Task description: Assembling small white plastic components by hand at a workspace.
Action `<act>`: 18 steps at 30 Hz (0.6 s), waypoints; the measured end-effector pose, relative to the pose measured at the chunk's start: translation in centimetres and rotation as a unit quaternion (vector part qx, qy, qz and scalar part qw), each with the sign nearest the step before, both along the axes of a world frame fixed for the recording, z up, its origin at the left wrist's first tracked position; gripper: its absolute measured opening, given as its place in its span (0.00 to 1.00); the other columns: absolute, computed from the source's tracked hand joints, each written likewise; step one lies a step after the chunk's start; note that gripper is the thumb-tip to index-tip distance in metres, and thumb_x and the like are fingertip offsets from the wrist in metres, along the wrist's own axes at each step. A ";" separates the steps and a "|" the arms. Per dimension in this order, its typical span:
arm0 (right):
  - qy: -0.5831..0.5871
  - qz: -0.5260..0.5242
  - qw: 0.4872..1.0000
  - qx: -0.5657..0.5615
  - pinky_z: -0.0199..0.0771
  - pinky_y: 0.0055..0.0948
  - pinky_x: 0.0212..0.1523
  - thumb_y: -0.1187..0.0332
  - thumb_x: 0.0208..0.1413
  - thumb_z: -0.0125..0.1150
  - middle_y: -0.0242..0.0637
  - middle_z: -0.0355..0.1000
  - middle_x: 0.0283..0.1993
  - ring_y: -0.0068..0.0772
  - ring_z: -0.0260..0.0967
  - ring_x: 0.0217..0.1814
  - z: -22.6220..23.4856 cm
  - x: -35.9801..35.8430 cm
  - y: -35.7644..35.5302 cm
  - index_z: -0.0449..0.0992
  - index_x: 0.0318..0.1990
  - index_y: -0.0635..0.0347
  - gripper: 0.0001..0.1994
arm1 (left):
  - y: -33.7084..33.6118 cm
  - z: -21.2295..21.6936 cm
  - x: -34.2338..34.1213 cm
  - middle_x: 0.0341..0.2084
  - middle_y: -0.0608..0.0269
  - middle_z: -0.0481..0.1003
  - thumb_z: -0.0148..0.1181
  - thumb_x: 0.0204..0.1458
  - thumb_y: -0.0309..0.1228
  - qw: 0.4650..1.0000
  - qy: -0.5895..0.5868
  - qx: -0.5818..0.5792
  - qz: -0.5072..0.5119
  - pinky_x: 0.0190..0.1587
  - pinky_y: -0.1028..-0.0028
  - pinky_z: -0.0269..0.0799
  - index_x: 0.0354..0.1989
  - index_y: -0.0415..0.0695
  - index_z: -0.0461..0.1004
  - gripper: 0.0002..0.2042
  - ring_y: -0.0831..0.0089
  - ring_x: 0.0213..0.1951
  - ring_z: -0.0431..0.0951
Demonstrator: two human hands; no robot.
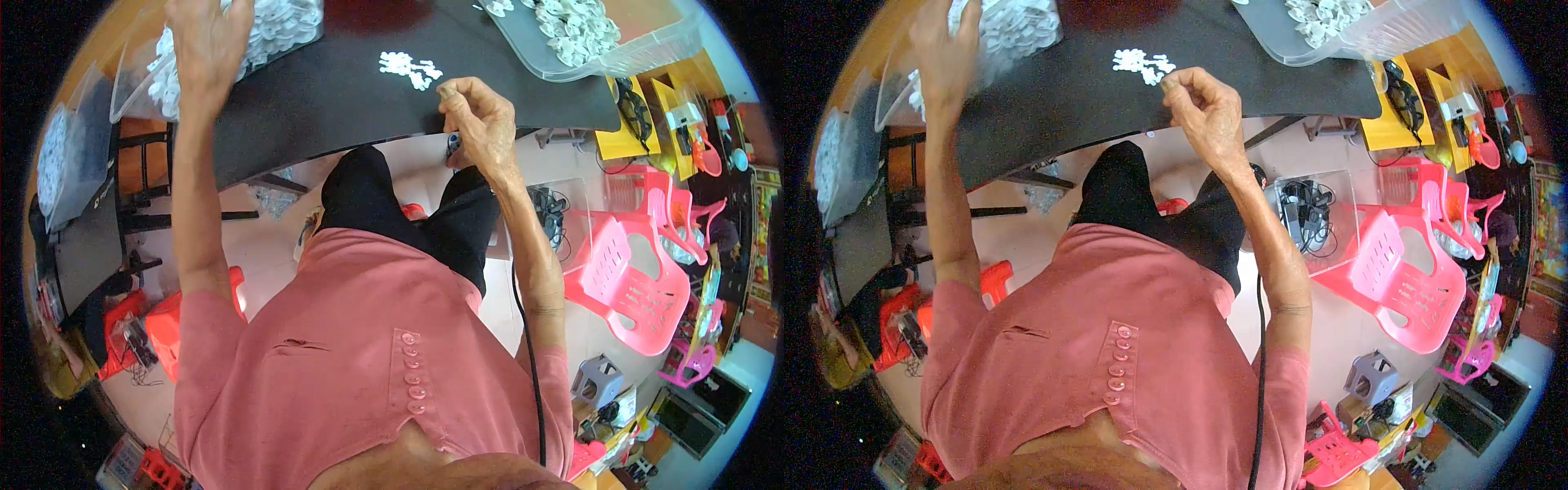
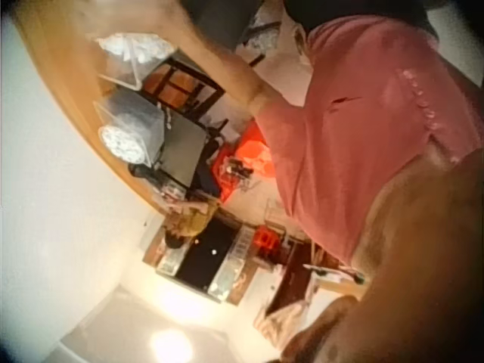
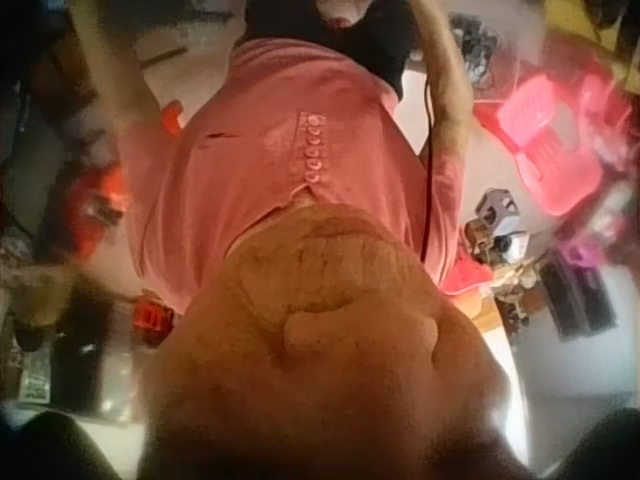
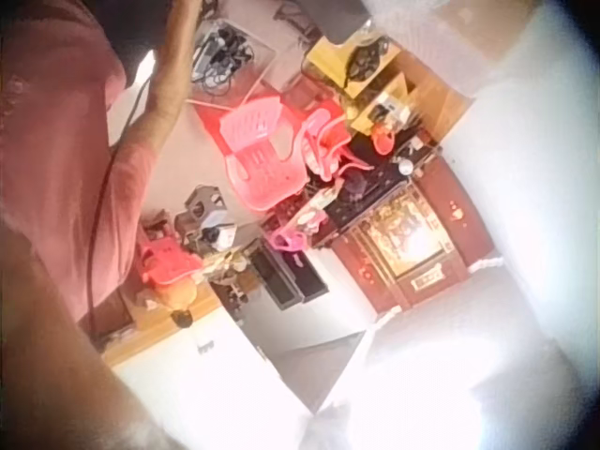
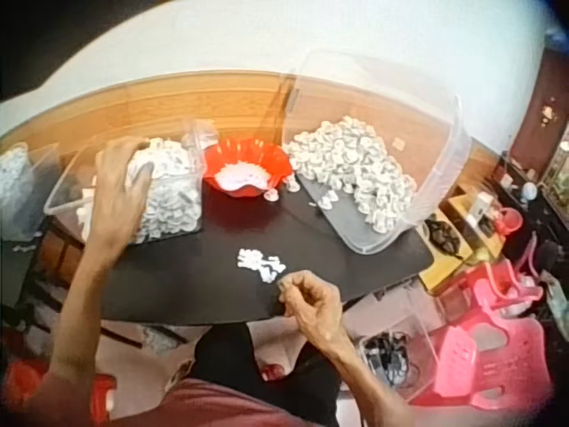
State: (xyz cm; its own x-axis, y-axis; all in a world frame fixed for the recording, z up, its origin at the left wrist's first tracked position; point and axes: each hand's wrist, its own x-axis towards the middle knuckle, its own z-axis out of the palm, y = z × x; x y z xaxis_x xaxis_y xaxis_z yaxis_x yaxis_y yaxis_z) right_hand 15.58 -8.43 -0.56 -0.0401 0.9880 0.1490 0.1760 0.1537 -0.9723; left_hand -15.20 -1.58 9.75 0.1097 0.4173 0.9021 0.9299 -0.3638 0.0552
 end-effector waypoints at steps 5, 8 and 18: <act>-0.244 -0.033 0.945 0.215 0.77 0.37 0.38 0.68 0.59 0.62 0.40 0.79 0.36 0.37 0.78 0.33 -0.5 2.0 3.3 0.82 0.42 0.60 0.08 | -5.5 -4.8 5.4 0.45 0.60 0.79 0.61 0.58 0.24 0.971 -0.090 -0.101 -0.199 0.52 0.72 0.73 0.49 0.39 0.76 0.11 0.69 0.46 0.80; -0.377 0.026 0.885 0.271 0.77 0.31 0.40 0.69 0.60 0.63 0.36 0.78 0.40 0.32 0.75 0.33 -1.0 2.7 4.9 0.83 0.45 0.56 0.08 | -7.2 -8.5 8.0 0.41 0.59 0.78 0.64 0.56 0.24 0.883 -0.281 -0.270 -0.261 0.46 0.71 0.76 0.47 0.41 0.78 0.11 0.69 0.42 0.79; -0.292 -0.024 0.935 0.199 0.78 0.31 0.38 0.70 0.56 0.66 0.36 0.78 0.36 0.33 0.78 0.34 -1.4 4.2 4.5 0.83 0.43 0.54 0.08 | -7.6 -12.8 9.0 0.49 0.61 0.76 0.58 0.64 0.26 0.790 -0.377 -0.391 -0.284 0.60 0.70 0.72 0.51 0.39 0.76 0.10 0.70 0.55 0.77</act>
